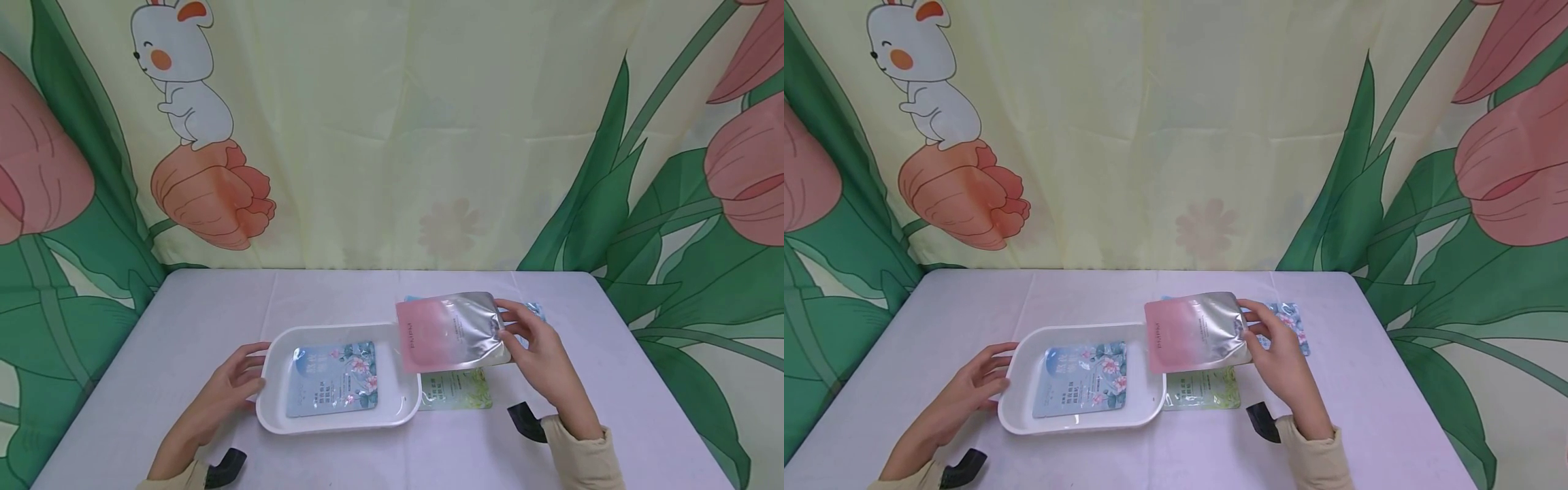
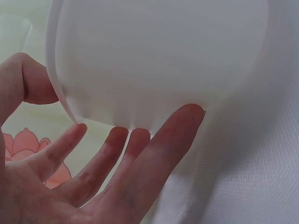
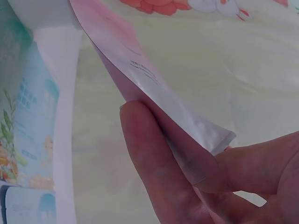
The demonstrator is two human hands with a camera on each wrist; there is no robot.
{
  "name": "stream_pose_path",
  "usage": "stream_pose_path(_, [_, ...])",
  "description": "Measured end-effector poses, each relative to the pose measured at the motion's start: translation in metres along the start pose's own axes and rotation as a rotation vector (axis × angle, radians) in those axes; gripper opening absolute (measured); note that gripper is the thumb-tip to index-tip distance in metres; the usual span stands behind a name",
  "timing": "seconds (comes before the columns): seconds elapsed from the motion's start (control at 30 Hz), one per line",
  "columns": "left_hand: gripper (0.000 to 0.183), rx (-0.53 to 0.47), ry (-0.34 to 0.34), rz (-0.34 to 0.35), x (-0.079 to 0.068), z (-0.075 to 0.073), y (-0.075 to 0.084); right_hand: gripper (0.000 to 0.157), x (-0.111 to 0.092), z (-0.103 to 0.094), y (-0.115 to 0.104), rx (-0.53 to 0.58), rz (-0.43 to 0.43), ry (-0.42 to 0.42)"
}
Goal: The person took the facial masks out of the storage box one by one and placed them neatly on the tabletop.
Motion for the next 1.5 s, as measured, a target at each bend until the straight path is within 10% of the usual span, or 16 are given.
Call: stream_pose_path(1.5, [0.065, 0.005, -0.009, -0.003, 0.001, 0.001, 0.003, 0.054, -0.024, -0.049, 0.050, -0.084, 0.124, 0.013])
Point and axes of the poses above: each hand's wrist, its own x-axis towards the middle knuckle, its own z-axis out of the palm, y = z × x, the point moved 9 cm from there along x, towards the middle knuckle, and after that the axes turned 7 degrees about -y, right-handed, at the moved point
